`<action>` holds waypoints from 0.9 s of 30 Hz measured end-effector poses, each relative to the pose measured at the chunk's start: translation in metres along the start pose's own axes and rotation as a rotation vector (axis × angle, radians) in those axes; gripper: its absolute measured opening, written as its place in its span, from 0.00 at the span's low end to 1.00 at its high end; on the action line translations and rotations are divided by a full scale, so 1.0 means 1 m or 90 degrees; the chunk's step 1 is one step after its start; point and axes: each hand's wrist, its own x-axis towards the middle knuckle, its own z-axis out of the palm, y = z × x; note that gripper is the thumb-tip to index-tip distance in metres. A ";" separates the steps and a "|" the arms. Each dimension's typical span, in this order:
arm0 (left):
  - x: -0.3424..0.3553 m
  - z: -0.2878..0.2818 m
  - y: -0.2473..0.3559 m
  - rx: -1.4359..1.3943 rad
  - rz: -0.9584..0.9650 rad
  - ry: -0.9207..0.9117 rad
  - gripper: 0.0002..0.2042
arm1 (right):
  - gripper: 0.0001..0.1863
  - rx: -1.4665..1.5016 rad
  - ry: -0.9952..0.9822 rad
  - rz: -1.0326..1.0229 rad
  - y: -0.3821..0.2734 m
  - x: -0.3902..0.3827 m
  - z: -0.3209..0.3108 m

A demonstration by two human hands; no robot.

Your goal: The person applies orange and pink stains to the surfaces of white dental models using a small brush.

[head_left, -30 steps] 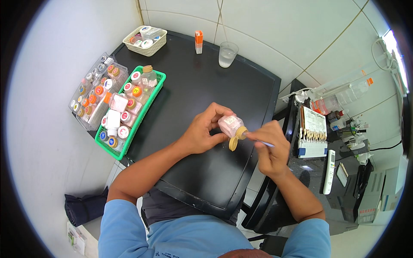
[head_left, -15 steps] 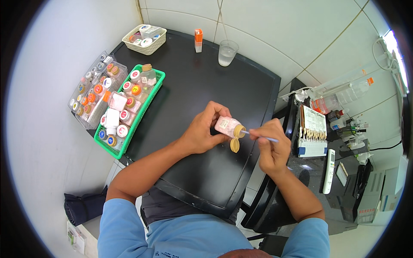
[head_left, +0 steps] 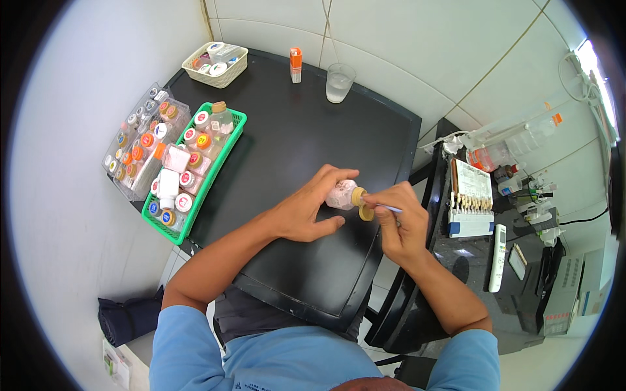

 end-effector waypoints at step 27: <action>0.001 0.006 -0.017 0.040 0.067 0.063 0.32 | 0.09 -0.009 0.003 -0.044 -0.007 0.001 -0.003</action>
